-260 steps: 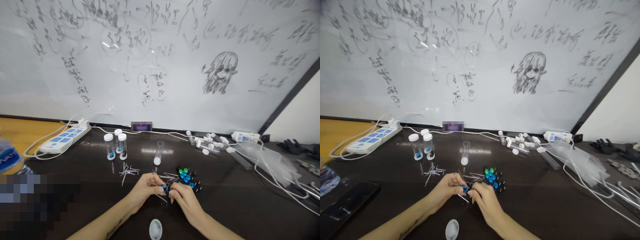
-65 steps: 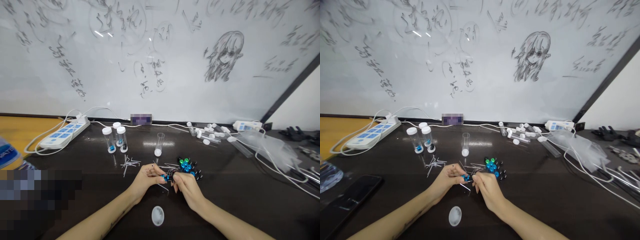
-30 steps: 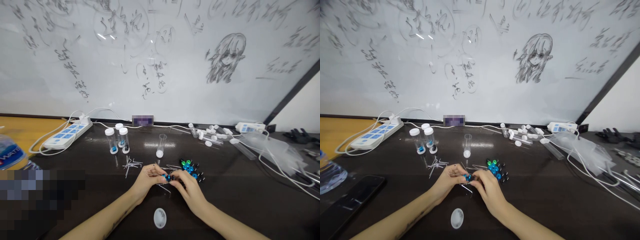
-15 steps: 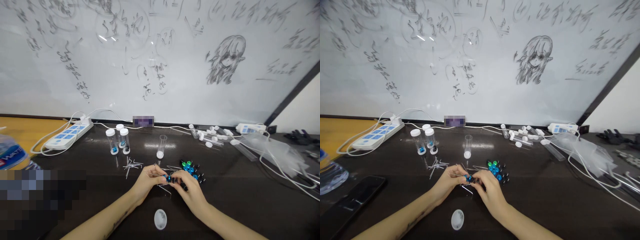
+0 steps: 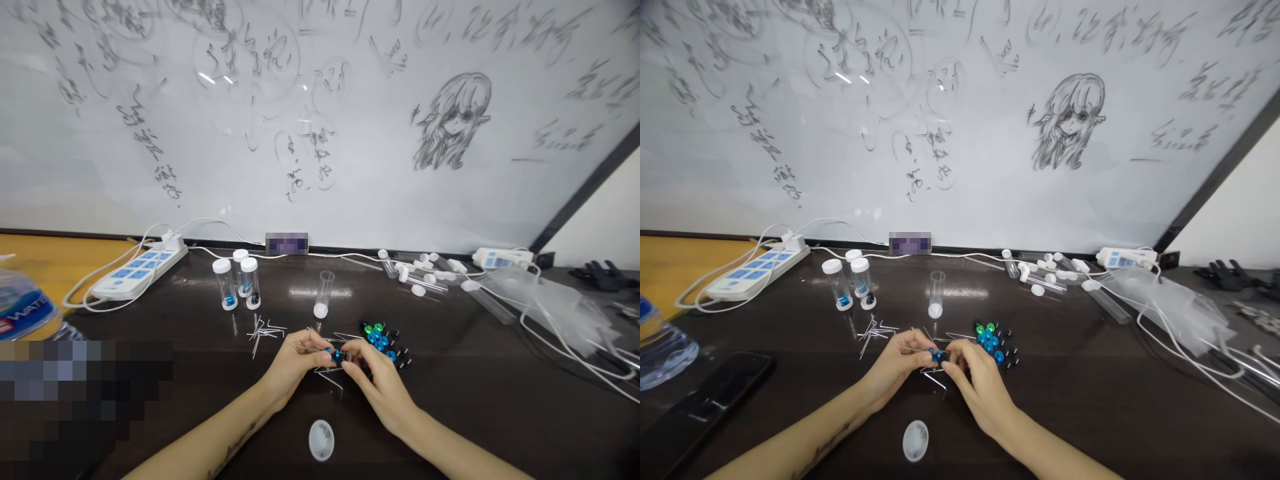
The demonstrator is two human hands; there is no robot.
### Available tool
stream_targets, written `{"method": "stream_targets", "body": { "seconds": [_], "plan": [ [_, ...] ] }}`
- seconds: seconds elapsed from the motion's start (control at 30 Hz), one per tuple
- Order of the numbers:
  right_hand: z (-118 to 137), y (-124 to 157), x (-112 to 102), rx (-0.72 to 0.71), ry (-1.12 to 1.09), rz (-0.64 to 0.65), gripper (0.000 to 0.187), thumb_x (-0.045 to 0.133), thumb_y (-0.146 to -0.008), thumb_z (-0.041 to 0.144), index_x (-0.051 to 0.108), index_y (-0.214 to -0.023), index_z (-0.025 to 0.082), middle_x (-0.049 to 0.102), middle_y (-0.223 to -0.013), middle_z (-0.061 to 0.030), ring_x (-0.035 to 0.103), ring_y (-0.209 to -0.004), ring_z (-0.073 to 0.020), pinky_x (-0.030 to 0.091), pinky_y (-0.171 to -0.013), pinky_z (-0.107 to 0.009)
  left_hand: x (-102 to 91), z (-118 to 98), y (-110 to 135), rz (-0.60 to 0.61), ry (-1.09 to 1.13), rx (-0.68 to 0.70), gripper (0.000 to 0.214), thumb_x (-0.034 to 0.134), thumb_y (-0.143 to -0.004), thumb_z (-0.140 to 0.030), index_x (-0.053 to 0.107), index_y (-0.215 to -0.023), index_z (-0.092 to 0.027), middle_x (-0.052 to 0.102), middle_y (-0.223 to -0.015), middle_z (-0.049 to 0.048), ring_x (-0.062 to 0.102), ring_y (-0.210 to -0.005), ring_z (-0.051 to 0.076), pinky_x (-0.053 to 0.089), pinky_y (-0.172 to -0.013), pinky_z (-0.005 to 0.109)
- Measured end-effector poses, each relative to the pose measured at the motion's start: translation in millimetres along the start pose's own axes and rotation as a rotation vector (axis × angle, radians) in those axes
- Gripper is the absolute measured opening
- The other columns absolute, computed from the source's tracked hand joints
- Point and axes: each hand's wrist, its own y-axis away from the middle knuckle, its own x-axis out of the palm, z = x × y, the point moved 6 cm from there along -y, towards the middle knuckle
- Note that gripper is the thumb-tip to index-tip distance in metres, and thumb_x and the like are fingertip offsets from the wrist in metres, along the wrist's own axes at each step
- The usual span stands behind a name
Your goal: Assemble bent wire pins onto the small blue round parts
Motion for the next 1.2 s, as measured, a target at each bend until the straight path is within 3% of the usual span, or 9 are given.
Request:
{"method": "stream_targets", "body": {
  "seconds": [0.37, 1.2],
  "plan": [
    [1.6, 1.1, -0.7, -0.100, 0.010, -0.077, 0.008, 0.052, -0.090, 0.021, 0.055, -0.097, 0.021, 0.055, -0.078, -0.0008, 0.053, -0.067, -0.0160, 0.045, -0.065, -0.028, 0.9, -1.0, -0.7, 0.000, 0.007, 0.001, 0.014, 0.076, -0.065, -0.015, 0.067, -0.075, -0.013, 0.070, -0.076, 0.0047, 0.063, -0.073, 0.016, 0.047, -0.074, 0.030],
    [0.4, 0.8, 0.4, -0.059, -0.009, -0.056, 0.009, 0.052, -0.091, 0.026, 0.055, -0.098, 0.021, 0.059, -0.077, -0.0009, 0.056, -0.067, -0.0164, 0.047, -0.064, -0.027, -0.2, -1.1, -0.6, -0.016, -0.009, -0.012, 0.016, 0.078, -0.062, -0.018, 0.066, -0.071, -0.013, 0.069, -0.076, 0.0040, 0.062, -0.069, 0.014, 0.048, -0.070, 0.027]
  ]
}}
